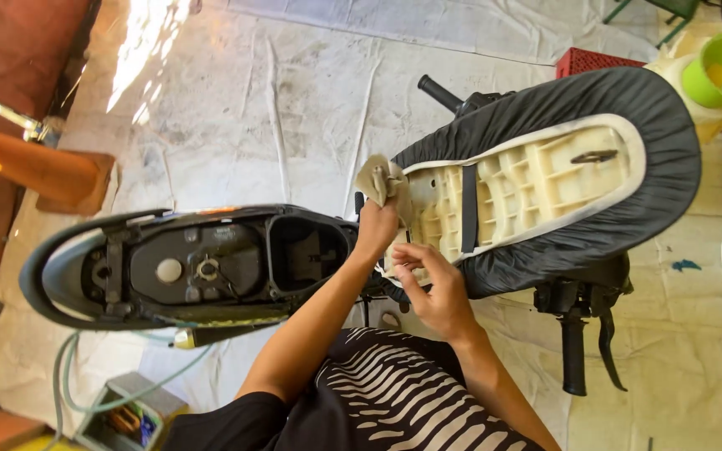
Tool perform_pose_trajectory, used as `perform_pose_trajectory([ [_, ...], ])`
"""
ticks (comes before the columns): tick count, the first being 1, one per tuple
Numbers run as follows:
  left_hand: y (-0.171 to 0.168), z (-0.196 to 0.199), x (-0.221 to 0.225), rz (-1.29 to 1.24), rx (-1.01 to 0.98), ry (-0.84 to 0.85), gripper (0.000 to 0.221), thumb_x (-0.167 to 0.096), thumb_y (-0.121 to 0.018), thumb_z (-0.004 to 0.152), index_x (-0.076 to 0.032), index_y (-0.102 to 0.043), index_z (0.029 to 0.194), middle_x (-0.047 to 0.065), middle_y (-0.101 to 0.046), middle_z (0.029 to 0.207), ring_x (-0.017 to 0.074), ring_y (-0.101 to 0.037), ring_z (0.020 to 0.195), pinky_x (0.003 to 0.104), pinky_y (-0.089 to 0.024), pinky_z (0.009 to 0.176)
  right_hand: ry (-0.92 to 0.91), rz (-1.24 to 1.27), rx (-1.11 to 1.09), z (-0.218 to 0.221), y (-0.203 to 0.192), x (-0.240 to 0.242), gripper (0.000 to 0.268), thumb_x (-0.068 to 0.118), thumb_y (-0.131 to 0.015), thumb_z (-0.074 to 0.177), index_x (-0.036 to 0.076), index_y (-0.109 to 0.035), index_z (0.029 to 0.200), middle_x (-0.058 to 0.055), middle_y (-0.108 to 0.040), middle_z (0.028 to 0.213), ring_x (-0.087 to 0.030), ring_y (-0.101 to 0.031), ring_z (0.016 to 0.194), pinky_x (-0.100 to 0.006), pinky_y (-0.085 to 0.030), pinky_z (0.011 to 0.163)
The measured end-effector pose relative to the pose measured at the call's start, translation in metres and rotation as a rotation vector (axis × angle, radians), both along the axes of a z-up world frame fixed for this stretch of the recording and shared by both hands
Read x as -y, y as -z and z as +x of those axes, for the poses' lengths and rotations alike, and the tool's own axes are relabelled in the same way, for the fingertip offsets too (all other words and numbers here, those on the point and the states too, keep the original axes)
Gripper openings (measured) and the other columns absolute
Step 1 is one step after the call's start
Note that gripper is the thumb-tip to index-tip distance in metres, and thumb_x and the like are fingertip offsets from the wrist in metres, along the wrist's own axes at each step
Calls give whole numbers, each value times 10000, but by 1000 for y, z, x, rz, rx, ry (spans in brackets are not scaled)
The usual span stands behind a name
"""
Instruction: The person wipes the underside of a motorcycle seat with a cloth. They hold the seat with one hand while scrubbing the white plastic base with the other, focusing on the grooves and edges.
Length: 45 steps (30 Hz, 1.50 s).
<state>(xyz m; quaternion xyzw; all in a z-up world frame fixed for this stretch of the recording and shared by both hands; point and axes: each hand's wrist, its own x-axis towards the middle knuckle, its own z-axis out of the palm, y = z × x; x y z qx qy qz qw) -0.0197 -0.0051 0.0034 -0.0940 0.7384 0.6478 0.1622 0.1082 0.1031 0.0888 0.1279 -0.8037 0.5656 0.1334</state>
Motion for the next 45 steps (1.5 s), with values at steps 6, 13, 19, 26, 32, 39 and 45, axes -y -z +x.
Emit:
perform_pose_trajectory([
  [6, 38, -3, -42, -81, -788, 334, 704, -35, -549, 869, 83, -336, 1529, 381, -304, 1581, 580, -444, 1316, 609, -395, 1122, 214, 15, -56, -1, -21, 14, 235, 47, -655, 956, 14, -714, 1181, -147, -738, 992, -285, -759, 899, -370, -613, 767],
  [13, 52, 4, -16, -88, -969, 565, 687, -84, -590, 858, 129, -409, 1486, 338, -472, 1494, 442, -442, 1411, 466, -305, 1216, 378, 228, -102, 7, -2, 22, 228, 86, -653, 970, 30, -707, 1185, -122, -734, 987, -285, -743, 882, -373, -605, 754],
  [19, 63, -26, -39, -165, -663, 476, 554, -169, -511, 928, -16, -507, 1460, 225, -500, 1485, 442, -463, 1376, 535, -342, 1177, 469, 289, -96, 10, -1, 31, 220, 62, -642, 968, 22, -719, 1170, -143, -731, 942, -315, -738, 852, -388, -606, 723],
  [26, 25, -16, -20, -402, -659, 576, 552, -225, -555, 888, -52, -547, 1412, 181, -390, 1452, 474, -453, 1284, 608, -397, 1099, 549, 293, -103, 15, 4, 38, 218, 56, -641, 962, 40, -726, 1162, -122, -736, 942, -295, -737, 851, -375, -601, 731],
  [32, 15, -31, -24, -377, -550, 573, 531, -298, -537, 911, -67, -530, 1389, 143, -375, 1330, 458, -443, 1241, 591, -408, 1071, 571, 296, -105, 13, 3, 42, 204, 35, -656, 944, 37, -732, 1134, -123, -732, 920, -295, -734, 827, -367, -601, 739],
  [39, 7, -31, -21, -351, -632, 561, 368, -198, -544, 865, -31, -612, 1186, 137, -421, 1224, 446, -491, 1118, 566, -462, 975, 604, 306, -77, 22, 1, 45, 184, 43, -642, 958, 33, -737, 1116, -125, -734, 908, -307, -735, 827, -378, -600, 735],
  [45, 15, -17, -6, -185, -730, 520, 502, -82, -549, 842, -24, -582, 1340, 220, -471, 1262, 533, -522, 1152, 579, -422, 1047, 598, 302, -43, 25, 10, 39, 170, 66, -651, 958, 54, -750, 1096, -101, -744, 900, -280, -739, 829, -352, -600, 733],
])
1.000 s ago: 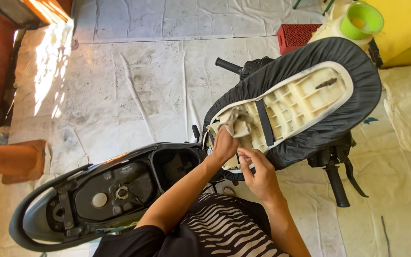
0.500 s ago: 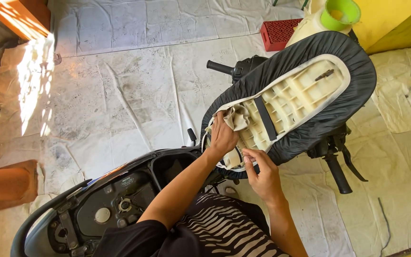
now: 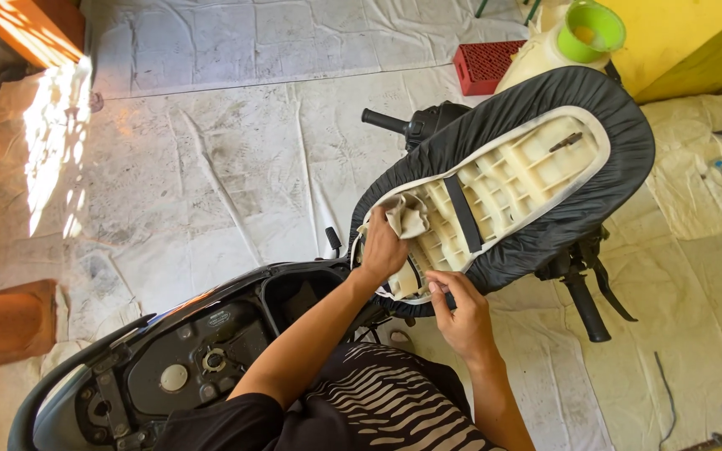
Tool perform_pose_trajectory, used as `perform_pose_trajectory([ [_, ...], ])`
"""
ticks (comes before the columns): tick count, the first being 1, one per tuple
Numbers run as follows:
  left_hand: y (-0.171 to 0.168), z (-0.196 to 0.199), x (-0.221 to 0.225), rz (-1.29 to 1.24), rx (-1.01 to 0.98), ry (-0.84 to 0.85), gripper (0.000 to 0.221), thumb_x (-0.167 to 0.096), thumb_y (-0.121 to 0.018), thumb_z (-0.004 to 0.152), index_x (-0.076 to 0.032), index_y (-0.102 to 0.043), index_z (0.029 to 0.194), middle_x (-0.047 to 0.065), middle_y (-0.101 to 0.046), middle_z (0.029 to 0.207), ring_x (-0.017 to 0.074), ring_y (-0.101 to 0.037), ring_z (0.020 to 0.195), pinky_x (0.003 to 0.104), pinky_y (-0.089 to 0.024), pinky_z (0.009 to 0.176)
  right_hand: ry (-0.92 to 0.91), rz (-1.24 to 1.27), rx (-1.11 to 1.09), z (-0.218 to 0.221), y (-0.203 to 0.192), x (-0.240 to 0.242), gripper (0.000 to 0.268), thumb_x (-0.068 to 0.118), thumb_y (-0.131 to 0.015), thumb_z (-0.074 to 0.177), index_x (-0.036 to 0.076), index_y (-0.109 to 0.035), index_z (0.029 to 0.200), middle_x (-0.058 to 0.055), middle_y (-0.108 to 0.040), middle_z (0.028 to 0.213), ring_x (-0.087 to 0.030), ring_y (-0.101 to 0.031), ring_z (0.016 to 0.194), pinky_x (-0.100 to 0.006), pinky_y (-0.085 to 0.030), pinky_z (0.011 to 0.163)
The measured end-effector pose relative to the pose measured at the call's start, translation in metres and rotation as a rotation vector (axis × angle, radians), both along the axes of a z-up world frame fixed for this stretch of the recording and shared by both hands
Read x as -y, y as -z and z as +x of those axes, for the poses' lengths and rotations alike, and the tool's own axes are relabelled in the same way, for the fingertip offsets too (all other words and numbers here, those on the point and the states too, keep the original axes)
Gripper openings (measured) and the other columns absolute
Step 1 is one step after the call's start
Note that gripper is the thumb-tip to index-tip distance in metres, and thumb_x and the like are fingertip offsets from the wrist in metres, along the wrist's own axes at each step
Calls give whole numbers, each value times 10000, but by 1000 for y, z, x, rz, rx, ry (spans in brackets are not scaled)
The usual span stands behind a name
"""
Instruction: The person wipes the underside of a motorcycle seat with a cloth. They hold the seat with one hand while scrubbing the white plastic base with the other, focusing on the grooves and edges.
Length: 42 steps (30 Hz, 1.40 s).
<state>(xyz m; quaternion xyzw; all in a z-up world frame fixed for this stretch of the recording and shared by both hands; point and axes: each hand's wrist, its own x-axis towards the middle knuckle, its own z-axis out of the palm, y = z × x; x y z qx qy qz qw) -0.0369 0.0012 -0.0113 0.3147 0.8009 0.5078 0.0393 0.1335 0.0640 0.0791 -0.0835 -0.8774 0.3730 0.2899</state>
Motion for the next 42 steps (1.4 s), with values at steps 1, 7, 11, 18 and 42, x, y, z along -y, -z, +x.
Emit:
perform_pose_trajectory([
  [1, 11, 4, 4, 0, -1, -8, 502, -82, -549, 842, -24, -582, 1340, 220, -471, 1262, 533, -522, 1152, 579, -422, 1047, -8, 0, -1, 0, 1, -1, 170, 66, -651, 958, 54, -750, 1096, -101, -744, 900, -280, -739, 829, -352, -600, 733],
  [7, 30, 14, 17, -72, 104, 64, 503, -140, -527, 894, -14, -558, 1380, 209, -483, 1259, 509, -475, 1239, 541, -387, 1084, -9, 4, -23, -2, -2, -5, 158, 63, -643, 966, 62, -757, 1076, -103, -738, 892, -293, -729, 795, -365, -593, 725],
  [11, 15, 5, 21, -94, 189, 71, 570, -160, -516, 894, -30, -509, 1449, 236, -466, 1385, 499, -431, 1331, 551, -359, 1136, -9, 21, -21, -3, -1, -6, 158, 77, -653, 960, 79, -764, 1072, -88, -745, 899, -278, -732, 795, -356, -594, 734],
  [18, 8, 8, -4, 36, 168, 105, 725, -6, -427, 849, -12, -359, 1570, 380, -285, 1578, 587, -285, 1442, 635, -250, 1195, -9, 33, -31, -1, -8, -9, 164, 52, -634, 964, 62, -753, 1076, -116, -735, 953, -306, -719, 795, -392, -590, 717],
  [42, 51, -5, 48, 459, 965, -356, 446, -226, -608, 955, 31, -605, 1320, 219, -679, 1035, 243, -667, 813, 457, -561, 717, -48, 44, -6, 3, 3, -11, 162, 52, -640, 955, 87, -751, 1068, -100, -720, 976, -272, -716, 799, -368, -595, 709],
])
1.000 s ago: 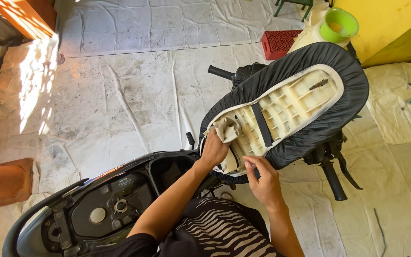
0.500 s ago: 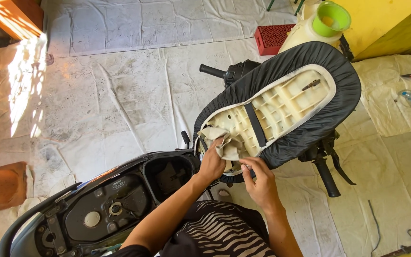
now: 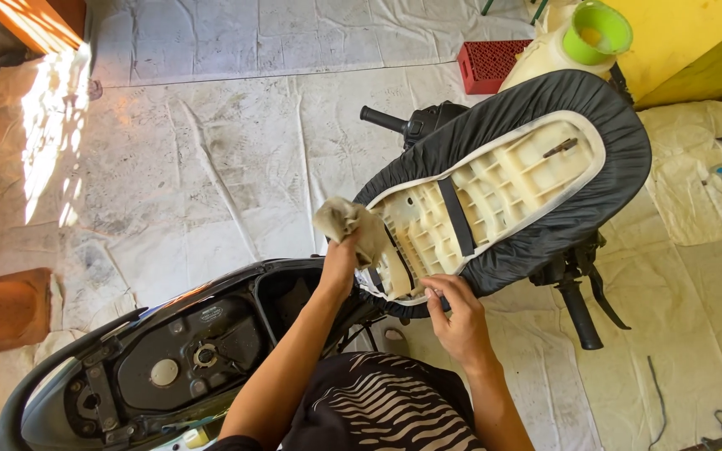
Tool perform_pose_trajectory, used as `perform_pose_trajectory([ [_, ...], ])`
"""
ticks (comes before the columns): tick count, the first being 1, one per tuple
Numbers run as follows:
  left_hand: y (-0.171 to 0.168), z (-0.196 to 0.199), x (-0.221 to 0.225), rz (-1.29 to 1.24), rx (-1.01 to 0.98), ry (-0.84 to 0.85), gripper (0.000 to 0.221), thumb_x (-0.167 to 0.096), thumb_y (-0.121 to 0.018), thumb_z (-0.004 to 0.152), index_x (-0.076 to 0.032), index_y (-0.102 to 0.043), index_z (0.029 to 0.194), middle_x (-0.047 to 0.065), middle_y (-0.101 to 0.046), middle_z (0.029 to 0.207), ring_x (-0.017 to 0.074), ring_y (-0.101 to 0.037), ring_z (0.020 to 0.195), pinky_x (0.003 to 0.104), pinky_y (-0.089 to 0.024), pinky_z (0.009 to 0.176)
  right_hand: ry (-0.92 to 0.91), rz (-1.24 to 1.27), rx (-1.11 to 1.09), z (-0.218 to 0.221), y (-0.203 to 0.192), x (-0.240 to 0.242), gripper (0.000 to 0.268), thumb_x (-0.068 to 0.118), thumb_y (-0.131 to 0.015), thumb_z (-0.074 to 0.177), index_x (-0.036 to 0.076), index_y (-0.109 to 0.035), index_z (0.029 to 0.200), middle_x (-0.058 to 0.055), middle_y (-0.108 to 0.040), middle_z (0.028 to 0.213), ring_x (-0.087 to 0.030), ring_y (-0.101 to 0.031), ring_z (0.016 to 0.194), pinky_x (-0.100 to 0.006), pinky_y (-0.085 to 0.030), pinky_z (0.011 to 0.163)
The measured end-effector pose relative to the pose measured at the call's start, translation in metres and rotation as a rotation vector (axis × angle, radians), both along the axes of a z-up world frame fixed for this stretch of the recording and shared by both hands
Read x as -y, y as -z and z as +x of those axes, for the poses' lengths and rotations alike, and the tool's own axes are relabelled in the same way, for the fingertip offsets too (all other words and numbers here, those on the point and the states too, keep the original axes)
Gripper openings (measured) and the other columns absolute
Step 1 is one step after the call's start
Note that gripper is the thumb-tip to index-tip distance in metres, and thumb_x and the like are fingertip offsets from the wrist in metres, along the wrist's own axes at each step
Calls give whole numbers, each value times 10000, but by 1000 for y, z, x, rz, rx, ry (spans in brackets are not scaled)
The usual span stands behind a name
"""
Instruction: The person wipes the underside of a motorcycle seat with a cloth. They hold the seat with one hand while scrubbing the white plastic base with the other, focusing on the grooves and edges.
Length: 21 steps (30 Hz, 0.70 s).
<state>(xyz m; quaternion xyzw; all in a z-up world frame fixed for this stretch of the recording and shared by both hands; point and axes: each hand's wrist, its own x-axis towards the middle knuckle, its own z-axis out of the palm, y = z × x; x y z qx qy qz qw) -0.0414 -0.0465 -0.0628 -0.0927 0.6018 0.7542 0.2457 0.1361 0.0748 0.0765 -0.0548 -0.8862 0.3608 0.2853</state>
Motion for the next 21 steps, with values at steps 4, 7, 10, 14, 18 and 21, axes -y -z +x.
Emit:
perform_pose_trajectory([
  [4, -17, 25, -35, -48, -244, 191, 507, -118, -595, 922, 30, -588, 1407, 309, -602, 1363, 436, -564, 1285, 589, -404, 1100, -15, -1, -21, -1, 3, 1, 150, 44, -644, 955, 70, -749, 1058, -120, -718, 973, -305, -713, 805, -383, -592, 714],
  [7, -22, 46, -52, -119, -441, 414, 532, -136, -585, 901, 9, -579, 1413, 289, -613, 1350, 443, -586, 1273, 571, -438, 1086, -16, -3, -37, -2, 3, -1, 133, 82, -646, 970, 73, -753, 1050, -100, -728, 989, -279, -715, 813, -365, -590, 729],
  [10, -46, 62, -38, -64, -953, 348, 677, 64, -482, 859, 114, -356, 1522, 373, -384, 1537, 572, -291, 1438, 625, -237, 1198, -13, -12, -42, 2, -3, -2, 129, 111, -650, 978, 65, -754, 1038, -102, -732, 988, -281, -720, 826, -355, -592, 736],
  [14, -77, 71, -11, -132, -663, 487, 498, -23, -448, 920, 54, -495, 1410, 373, -555, 1342, 583, -477, 1282, 636, -380, 1087, 3, -12, -41, 2, -1, -3, 138, 121, -641, 988, 87, -766, 1035, -89, -727, 953, -255, -702, 768, -360, -580, 732],
  [18, -113, 88, 4, -228, -460, 596, 374, -149, -519, 951, 24, -615, 1268, 353, -676, 1154, 584, -591, 1126, 648, -466, 950, -25, -21, -38, -3, -1, 1, 135, 123, -642, 990, 86, -771, 1005, -98, -727, 930, -274, -708, 752, -367, -584, 720],
  [21, -30, 95, -2, -331, -340, 628, 263, -238, -592, 904, -54, -711, 1051, 222, -733, 939, 466, -691, 982, 554, -532, 805, -46, -23, -48, -8, 0, 1, 140, 123, -646, 986, 99, -782, 1005, -86, -730, 920, -257, -711, 749, -348, -584, 715],
])
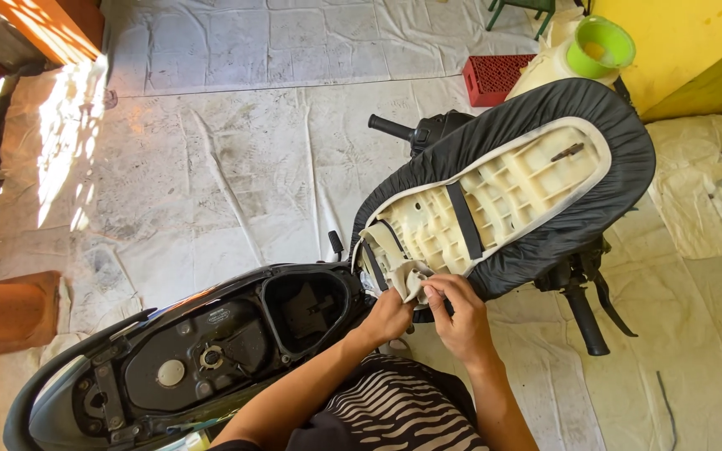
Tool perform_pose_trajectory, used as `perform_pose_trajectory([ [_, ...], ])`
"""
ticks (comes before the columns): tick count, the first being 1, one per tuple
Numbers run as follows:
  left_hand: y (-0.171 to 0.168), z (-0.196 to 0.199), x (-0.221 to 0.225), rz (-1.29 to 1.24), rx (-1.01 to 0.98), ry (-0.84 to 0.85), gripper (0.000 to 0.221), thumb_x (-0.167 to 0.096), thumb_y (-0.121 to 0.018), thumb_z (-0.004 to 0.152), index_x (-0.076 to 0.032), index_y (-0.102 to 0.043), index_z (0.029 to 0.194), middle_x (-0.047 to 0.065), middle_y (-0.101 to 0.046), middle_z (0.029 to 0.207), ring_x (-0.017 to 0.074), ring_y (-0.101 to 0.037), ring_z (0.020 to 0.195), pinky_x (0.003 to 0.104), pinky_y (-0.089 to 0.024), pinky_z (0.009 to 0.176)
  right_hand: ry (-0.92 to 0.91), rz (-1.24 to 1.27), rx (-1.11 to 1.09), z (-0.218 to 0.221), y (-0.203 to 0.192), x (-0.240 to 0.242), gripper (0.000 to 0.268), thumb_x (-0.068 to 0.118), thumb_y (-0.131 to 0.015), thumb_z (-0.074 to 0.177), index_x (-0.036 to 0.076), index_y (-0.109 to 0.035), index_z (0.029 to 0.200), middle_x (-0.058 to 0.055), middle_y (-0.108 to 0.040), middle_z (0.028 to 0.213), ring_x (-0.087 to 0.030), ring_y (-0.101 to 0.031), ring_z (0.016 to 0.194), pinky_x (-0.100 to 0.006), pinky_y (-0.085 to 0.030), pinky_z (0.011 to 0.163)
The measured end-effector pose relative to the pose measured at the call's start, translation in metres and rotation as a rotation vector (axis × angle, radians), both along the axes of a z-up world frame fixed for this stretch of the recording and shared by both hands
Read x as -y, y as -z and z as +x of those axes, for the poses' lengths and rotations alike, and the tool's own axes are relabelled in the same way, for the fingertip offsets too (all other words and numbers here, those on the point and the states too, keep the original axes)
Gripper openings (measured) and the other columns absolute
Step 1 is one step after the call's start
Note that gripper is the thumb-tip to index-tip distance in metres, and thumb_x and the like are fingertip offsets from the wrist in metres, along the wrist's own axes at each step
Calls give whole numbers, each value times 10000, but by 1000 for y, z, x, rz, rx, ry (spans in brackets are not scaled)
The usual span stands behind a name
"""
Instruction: The person wipes the underside of a motorcycle seat with a cloth. They hold the seat with one hand while scrubbing the white plastic base with the other, focusing on the grooves and edges.
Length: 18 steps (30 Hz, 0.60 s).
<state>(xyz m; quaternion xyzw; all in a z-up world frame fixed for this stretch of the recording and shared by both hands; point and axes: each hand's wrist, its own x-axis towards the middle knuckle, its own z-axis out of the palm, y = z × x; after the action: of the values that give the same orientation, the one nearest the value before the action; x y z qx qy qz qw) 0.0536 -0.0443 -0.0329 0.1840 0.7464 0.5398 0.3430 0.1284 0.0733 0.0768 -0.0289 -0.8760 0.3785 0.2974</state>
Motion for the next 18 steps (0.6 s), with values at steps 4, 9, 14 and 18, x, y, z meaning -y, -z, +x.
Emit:
perform_pose_trajectory([
  [4, -52, -9, 4, 149, -32, -95, 262, -126, -548, 924, 15, -703, 1082, 294, -725, 978, 527, -675, 1004, 580, -521, 865, 14, -10, -13, -2, -9, 5, 138, 119, -642, 990, 76, -765, 1038, -100, -732, 938, -276, -715, 753, -359, -584, 726],
  [9, -101, -37, -7, 406, -254, -89, 358, -79, -435, 1046, 106, -512, 1342, 378, -584, 1296, 583, -527, 1241, 645, -407, 1061, 80, 3, 0, 6, -10, 4, 151, 136, -643, 1000, 82, -758, 1081, -97, -735, 974, -264, -707, 761, -376, -585, 724],
  [14, 3, -7, -31, 377, -404, -31, 419, -21, -491, 966, 118, -499, 1361, 388, -570, 1296, 579, -519, 1234, 615, -415, 1070, 106, -3, 16, 20, -1, 0, 142, 117, -650, 983, 86, -764, 1062, -94, -741, 961, -273, -721, 775, -367, -591, 733],
  [18, -21, 14, -12, 312, -409, 36, 510, -32, -527, 918, 18, -407, 1411, 238, -605, 1291, 388, -641, 1122, 440, -521, 941, 146, -38, 137, 28, -8, 6, 161, 59, -657, 907, 21, -705, 1056, -63, -723, 1036, -203, -688, 878, -303, -545, 796],
])
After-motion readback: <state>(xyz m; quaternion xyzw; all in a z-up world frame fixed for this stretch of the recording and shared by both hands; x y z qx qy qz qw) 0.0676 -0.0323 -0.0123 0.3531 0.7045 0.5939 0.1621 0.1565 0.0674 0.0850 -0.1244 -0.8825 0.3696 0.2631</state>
